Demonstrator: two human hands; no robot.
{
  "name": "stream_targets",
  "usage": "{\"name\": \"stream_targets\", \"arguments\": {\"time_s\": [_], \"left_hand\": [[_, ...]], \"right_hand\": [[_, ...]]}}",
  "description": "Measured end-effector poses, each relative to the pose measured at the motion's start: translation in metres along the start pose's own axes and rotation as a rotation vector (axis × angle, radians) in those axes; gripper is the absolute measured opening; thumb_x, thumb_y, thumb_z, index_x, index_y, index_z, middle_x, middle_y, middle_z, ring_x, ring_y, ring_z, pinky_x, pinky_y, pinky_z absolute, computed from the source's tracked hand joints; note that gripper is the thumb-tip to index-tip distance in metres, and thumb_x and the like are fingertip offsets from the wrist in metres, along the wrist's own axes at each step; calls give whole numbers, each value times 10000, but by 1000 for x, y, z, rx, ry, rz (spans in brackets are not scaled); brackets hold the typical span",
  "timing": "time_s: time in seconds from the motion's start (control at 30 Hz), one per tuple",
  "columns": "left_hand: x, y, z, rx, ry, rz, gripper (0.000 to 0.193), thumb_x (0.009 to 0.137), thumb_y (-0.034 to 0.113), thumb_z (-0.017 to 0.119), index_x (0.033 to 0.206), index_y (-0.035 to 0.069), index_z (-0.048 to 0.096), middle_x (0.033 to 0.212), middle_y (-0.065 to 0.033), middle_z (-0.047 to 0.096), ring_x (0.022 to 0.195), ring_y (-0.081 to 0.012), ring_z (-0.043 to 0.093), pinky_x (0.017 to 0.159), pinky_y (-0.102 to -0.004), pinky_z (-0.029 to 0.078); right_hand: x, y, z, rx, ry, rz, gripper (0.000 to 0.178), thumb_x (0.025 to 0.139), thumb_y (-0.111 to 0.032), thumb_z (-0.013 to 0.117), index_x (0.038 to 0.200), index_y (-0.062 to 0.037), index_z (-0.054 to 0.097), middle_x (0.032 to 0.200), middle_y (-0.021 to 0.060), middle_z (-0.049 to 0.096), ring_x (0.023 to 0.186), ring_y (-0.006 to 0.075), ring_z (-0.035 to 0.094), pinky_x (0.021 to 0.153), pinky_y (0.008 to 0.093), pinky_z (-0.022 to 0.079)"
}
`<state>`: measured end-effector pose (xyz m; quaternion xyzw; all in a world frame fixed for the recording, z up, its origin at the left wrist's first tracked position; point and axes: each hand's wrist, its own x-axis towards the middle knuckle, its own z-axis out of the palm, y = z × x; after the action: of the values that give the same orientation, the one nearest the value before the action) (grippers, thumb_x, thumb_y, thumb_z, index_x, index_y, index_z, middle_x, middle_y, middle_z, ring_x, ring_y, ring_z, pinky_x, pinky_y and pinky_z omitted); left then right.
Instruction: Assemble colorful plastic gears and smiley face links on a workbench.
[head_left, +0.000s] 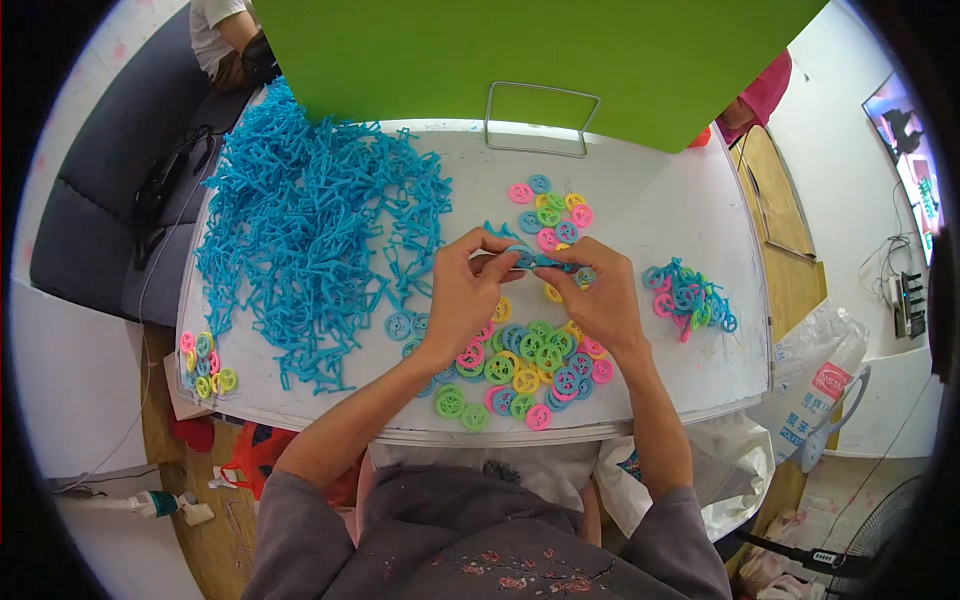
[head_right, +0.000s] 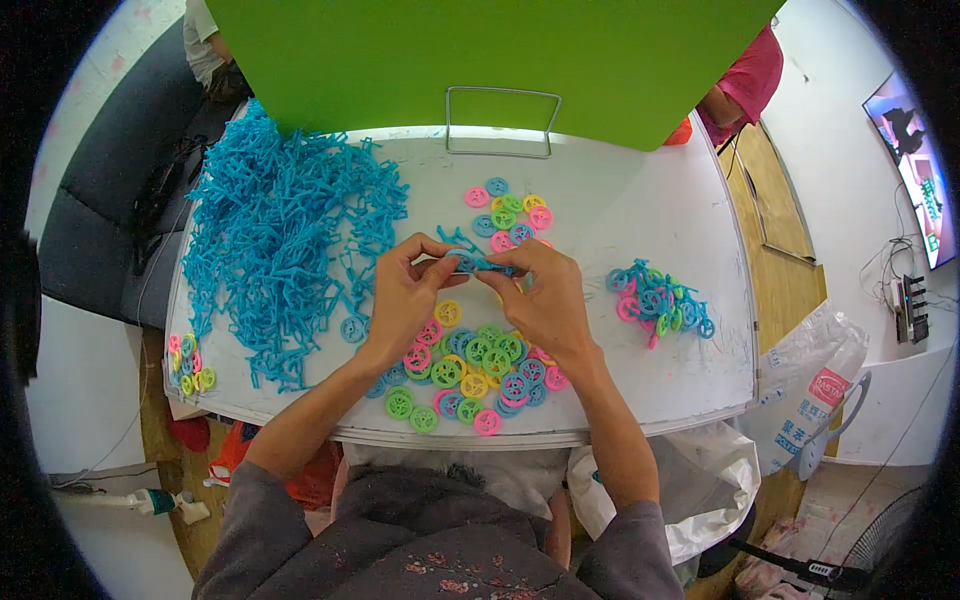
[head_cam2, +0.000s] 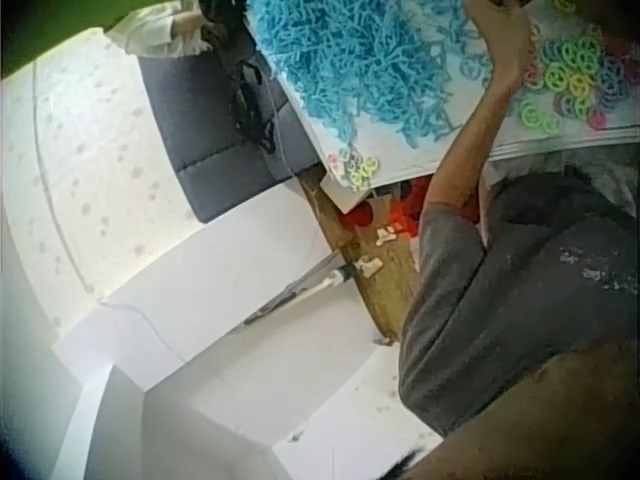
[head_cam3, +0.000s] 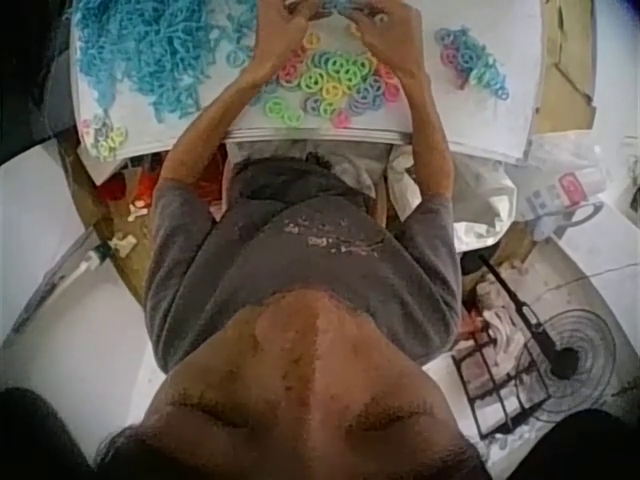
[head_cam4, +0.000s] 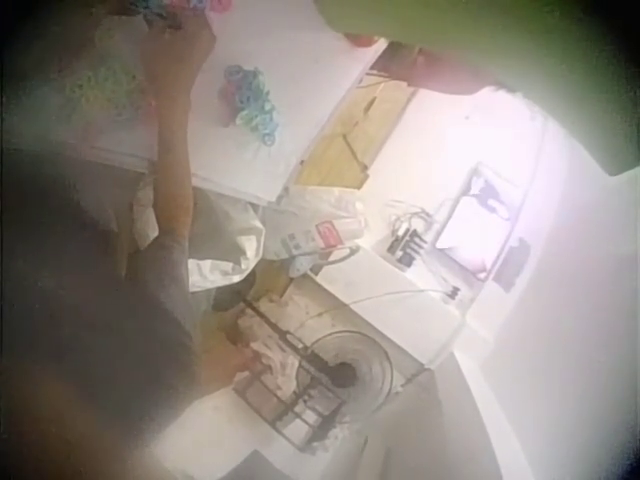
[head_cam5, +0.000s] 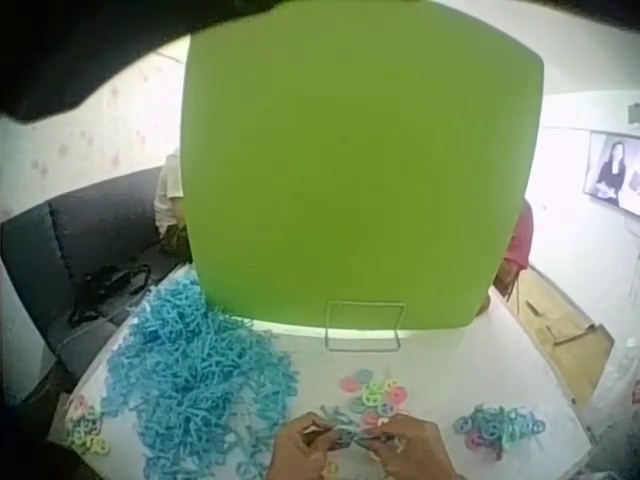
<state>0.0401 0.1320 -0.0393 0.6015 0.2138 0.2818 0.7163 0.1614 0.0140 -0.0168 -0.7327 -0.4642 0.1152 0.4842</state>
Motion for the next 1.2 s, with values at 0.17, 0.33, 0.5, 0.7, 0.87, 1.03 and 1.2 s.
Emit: {"name": "stream_targets", "arguments": {"time_s": [0.17, 0.33, 0.5, 0.7, 0.87, 1.03, 1.2], "left_hand": [[-1, 0, 6, -64, 8, 24, 72, 906, -40, 502, 936, -54, 566, 986, -108, 617, 866, -147, 638, 784, -282, 575], [-4, 2, 6, -116, 16, 14, 79, 914, -38, 489, 930, -54, 564, 985, -112, 616, 865, -149, 635, 796, -293, 575], [-4, 0, 12, -115, 67, 89, 69, 916, -42, 480, 894, -48, 545, 962, -111, 616, 863, -164, 639, 805, -298, 573], [-6, 1, 14, 15, 136, 146, 61, 912, -62, 464, 906, -49, 523, 907, -102, 611, 837, -165, 647, 782, -288, 575], [-3, 4, 12, 28, 136, 137, 105, 878, -103, 453, 884, -58, 548, 860, -104, 610, 783, -171, 654, 714, -269, 553], [4, 2, -6, 65, -9, 102, 137, 913, -57, 452, 975, -36, 572, 919, -83, 618, 812, -158, 650, 751, -279, 562], [6, 13, -6, 149, -150, 36, 197, 925, 45, 533, 1105, -17, 583, 1042, -88, 621, 871, -148, 639, 777, -270, 557]], "right_hand": [[0, -1, -2, 26, -12, 16, 167, 759, -28, 717, 900, 48, 672, 769, 71, 649, 702, 116, 581, 652, 261, 461], [1, 2, -2, 233, -69, 220, 200, 779, -84, 731, 929, 40, 685, 766, 90, 670, 676, 109, 588, 592, 255, 462], [2, 12, 5, 486, -52, 293, 246, 803, -113, 720, 961, 68, 670, 770, 80, 672, 693, 75, 589, 585, 223, 459], [-2, 5, 12, 320, 74, 358, 190, 802, -98, 711, 924, 45, 684, 726, 59, 661, 637, 67, 549, 572, 244, 438], [-4, 8, 20, 136, 159, 76, 137, 801, -17, 685, 926, 38, 671, 776, 49, 661, 685, 76, 572, 604, 231, 442], [2, 2, 8, 60, 100, -122, 130, 770, -1, 694, 896, 19, 672, 786, 66, 659, 696, 88, 579, 609, 245, 456], [3, 2, -5, 234, -97, 159, 210, 800, -12, 671, 1007, 17, 663, 973, 61, 655, 819, 100, 599, 732, 246, 499]]}}
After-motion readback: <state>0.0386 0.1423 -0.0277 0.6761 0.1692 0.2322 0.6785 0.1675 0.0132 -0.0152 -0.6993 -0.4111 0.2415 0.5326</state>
